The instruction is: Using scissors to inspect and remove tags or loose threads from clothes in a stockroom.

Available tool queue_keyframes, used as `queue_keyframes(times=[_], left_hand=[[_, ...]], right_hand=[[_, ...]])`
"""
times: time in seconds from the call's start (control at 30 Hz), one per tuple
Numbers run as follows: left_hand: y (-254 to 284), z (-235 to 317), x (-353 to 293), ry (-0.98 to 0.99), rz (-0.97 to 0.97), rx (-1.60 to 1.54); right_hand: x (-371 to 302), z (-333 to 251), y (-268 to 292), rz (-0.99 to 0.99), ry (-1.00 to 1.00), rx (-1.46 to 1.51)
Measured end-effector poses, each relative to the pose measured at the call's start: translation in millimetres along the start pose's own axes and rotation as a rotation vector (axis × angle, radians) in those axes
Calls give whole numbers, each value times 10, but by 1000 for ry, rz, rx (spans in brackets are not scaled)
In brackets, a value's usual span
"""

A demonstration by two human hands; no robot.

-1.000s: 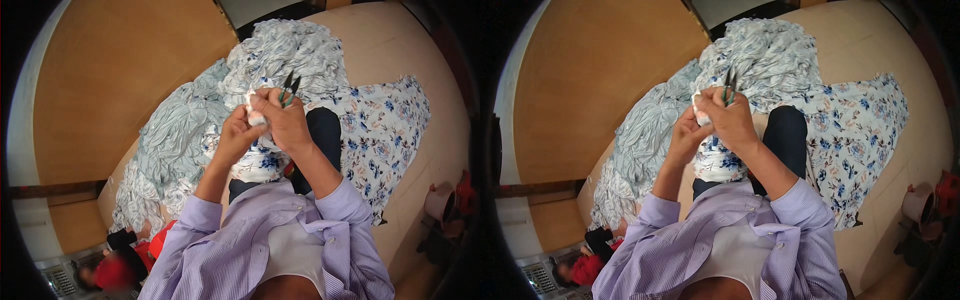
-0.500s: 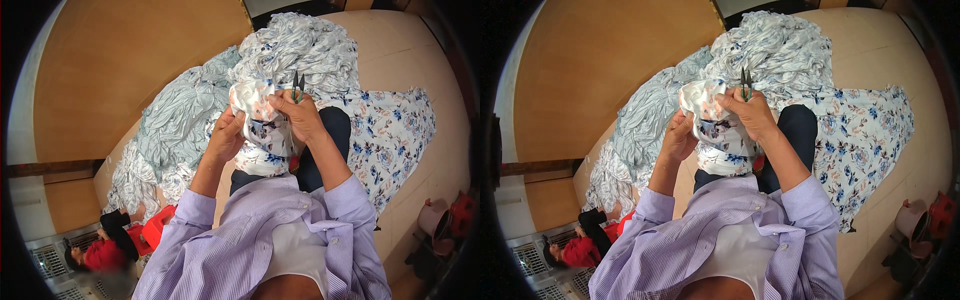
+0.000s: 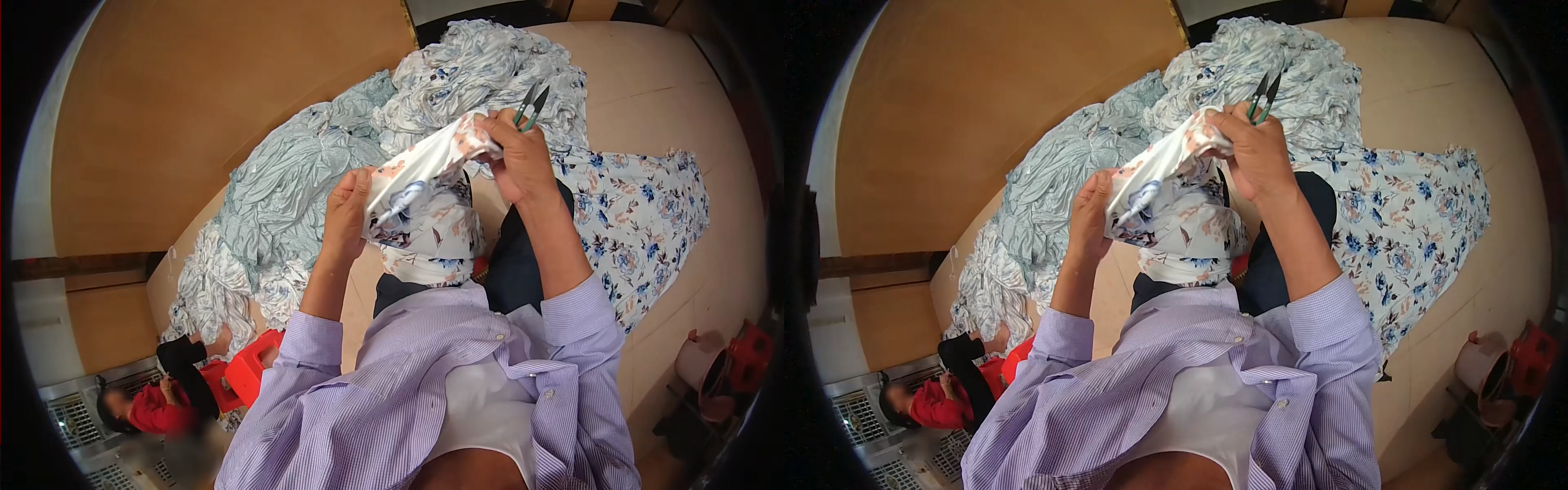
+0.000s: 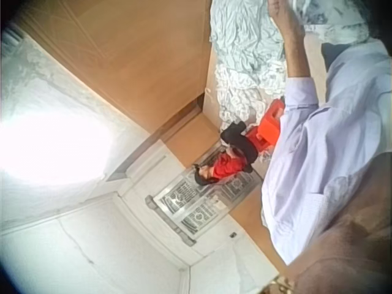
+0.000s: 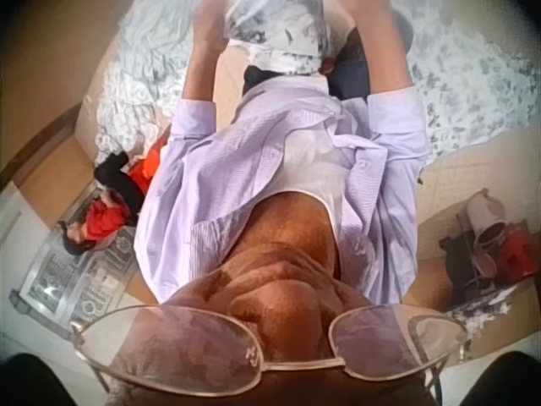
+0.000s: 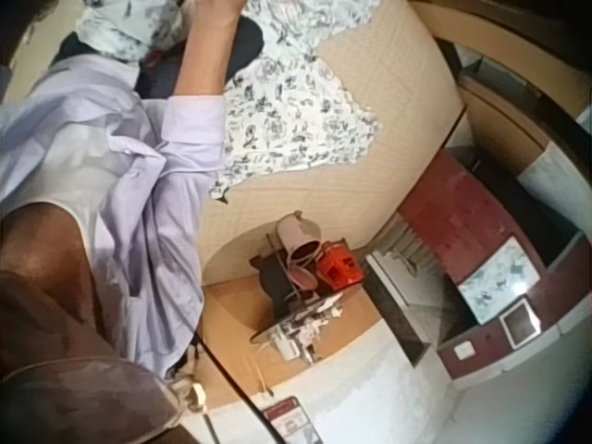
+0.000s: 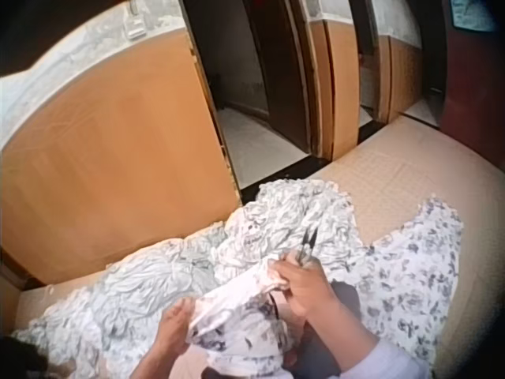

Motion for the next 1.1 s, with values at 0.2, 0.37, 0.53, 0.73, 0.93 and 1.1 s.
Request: queue_keyframes(times=[0.2,0.37,0.53,0.73,0.93,1.1], left_hand=[[-99,569,-159,-484,319,713],[-803,1046,-326,-977,306,990],[-1040,1023,-130,-791,8,686],[-794,996,-20,-534,12,373],[-632,1227,86,-257,-33,-6],[-608,1756,58,-306,-149,87]], right_hand=[[-83,-45,-69,132,-93,-137],[-122,74,-209,20,-93,-50],[-153,11,-229,-43,-27,-81],[-151,-26,-190,-20,-52,-38],[-158,5,-329,-146,14,-65],[-170,71,-406,-184,22,-243]])
Point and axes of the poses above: each hand's wrist, its own x-axis towards the middle knuckle, its own y-axis out of the back of the hand, z = x × y, the point moved 9 cm from there along x, towards the middle knuckle, and after that the axes turned 14 degrees about x, right-handed, at the moved point
